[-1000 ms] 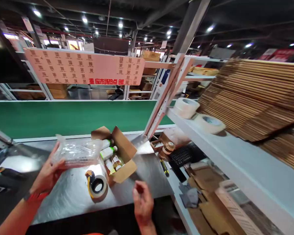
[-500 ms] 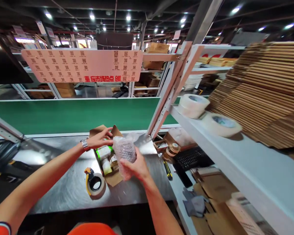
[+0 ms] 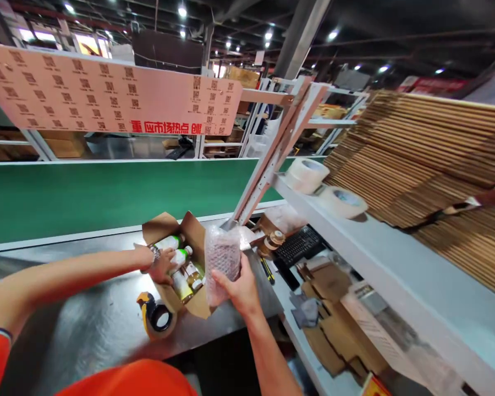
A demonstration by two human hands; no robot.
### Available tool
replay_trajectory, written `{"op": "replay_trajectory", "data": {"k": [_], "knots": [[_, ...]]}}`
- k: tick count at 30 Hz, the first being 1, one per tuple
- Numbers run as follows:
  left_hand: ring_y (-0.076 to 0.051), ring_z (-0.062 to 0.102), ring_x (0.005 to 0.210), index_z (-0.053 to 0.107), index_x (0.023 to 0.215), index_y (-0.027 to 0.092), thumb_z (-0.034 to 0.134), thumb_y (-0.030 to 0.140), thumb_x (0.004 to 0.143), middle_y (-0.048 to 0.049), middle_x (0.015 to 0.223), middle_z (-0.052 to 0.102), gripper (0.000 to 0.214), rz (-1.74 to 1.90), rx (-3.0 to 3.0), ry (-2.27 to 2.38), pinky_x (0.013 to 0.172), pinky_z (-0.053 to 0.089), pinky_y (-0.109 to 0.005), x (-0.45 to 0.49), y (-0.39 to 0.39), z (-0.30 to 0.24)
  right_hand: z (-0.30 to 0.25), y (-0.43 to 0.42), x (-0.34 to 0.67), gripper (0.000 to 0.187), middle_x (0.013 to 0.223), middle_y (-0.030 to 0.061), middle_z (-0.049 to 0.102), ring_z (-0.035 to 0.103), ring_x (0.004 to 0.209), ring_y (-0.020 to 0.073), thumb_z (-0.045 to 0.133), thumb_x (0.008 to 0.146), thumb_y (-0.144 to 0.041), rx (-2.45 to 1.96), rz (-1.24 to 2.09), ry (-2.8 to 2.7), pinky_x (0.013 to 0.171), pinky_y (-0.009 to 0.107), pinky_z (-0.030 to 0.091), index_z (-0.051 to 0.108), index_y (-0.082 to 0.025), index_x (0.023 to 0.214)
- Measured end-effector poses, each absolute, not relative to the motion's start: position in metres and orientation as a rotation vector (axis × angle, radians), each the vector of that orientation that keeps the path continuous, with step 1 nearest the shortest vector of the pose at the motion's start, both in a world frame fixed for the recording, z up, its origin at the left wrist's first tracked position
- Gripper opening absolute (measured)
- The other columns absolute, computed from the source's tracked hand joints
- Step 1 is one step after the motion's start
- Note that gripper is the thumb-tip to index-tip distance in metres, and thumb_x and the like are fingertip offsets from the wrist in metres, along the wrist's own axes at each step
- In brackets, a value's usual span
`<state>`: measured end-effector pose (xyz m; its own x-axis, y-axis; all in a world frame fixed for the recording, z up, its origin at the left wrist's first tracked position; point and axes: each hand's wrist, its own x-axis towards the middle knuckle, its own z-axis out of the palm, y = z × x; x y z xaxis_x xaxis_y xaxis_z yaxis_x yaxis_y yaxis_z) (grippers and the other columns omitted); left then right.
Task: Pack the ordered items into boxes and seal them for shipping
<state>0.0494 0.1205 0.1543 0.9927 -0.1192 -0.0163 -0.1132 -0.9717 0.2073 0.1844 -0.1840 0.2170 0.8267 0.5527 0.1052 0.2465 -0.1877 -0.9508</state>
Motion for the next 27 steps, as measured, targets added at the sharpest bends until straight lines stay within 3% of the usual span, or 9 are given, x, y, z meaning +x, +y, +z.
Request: {"op": "replay_trajectory", "data": {"k": [3,5,8,11,15,21,27], "knots": [[-0.044,0.069,0.140,0.083,0.129,0.015,0.074,0.058,0.101,-0.0245,0.146,0.076,0.052,-0.065,2.998,-0.239,0.118,0.055,-0.060,0.000,0.129,0.144,0.207,-0.168,0.177,0.113,0.152,0.0218,0.074,0.074,0.135,0.0384,0.097,0.069,-0.067,-1.840,0.280,-0.596,0.120,0.056,0.058,0.051,-0.020,0.161],[-0.043,0.067,0.145,0.080,0.139,0.014,0.068,0.060,0.107,-0.0243,0.153,0.073,0.056,0.043,3.023,-0.257,0.124,0.051,-0.060,-0.021,0.128,0.135,0.202,-0.153,0.177,0.116,0.155,0.0231,0.071,0.073,0.137,0.0383,0.097,0.069,-0.066,-1.844,0.273,-0.571,0.122,0.057,0.056,0.047,-0.019,0.163],[-0.045,0.063,0.150,0.079,0.137,0.012,0.070,0.062,0.107,-0.0256,0.154,0.071,0.059,0.240,3.012,-0.213,0.132,0.044,-0.064,-0.034,0.121,0.119,0.203,-0.131,0.184,0.106,0.151,0.0235,0.072,0.073,0.135,0.0383,0.094,0.072,-0.065,-1.851,0.283,-0.632,0.119,0.057,0.057,0.052,-0.018,0.158],[-0.047,0.057,0.155,0.078,0.135,0.012,0.073,0.060,0.104,-0.0265,0.154,0.070,0.058,0.367,2.970,-0.178,0.137,0.037,-0.069,-0.036,0.116,0.101,0.215,-0.116,0.200,0.111,0.156,0.0218,0.069,0.071,0.139,0.0382,0.098,0.067,-0.058,-1.936,0.335,-0.897,0.121,0.056,0.056,0.052,-0.019,0.160],[-0.048,0.052,0.159,0.075,0.143,0.013,0.074,0.056,0.104,-0.0256,0.152,0.070,0.058,0.465,2.885,-0.190,0.138,0.033,-0.073,-0.036,0.117,0.082,0.227,-0.097,0.221,0.115,0.155,0.0170,0.071,0.071,0.136,0.0376,0.103,0.061,-0.049,-1.917,0.679,-1.497,0.122,0.053,0.054,0.055,-0.021,0.161],[-0.046,0.049,0.162,0.072,0.147,0.012,0.069,0.055,0.106,-0.0256,0.157,0.067,0.060,0.538,2.831,-0.155,0.141,0.032,-0.068,-0.035,0.117,0.074,0.222,-0.065,0.238,0.120,0.153,0.0187,0.073,0.073,0.132,0.0394,0.101,0.066,-0.055,-1.912,0.965,-1.843,0.116,0.049,0.056,0.051,-0.018,0.168],[-0.045,0.050,0.162,0.066,0.153,0.009,0.074,0.059,0.103,-0.0267,0.160,0.066,0.071,0.499,2.776,-0.171,0.142,0.032,-0.065,-0.033,0.118,0.081,0.244,-0.036,0.244,0.104,0.145,0.0192,0.074,0.067,0.132,0.0402,0.100,0.071,-0.049,-1.717,0.896,-2.437,0.117,0.052,0.053,0.063,-0.020,0.164]]}}
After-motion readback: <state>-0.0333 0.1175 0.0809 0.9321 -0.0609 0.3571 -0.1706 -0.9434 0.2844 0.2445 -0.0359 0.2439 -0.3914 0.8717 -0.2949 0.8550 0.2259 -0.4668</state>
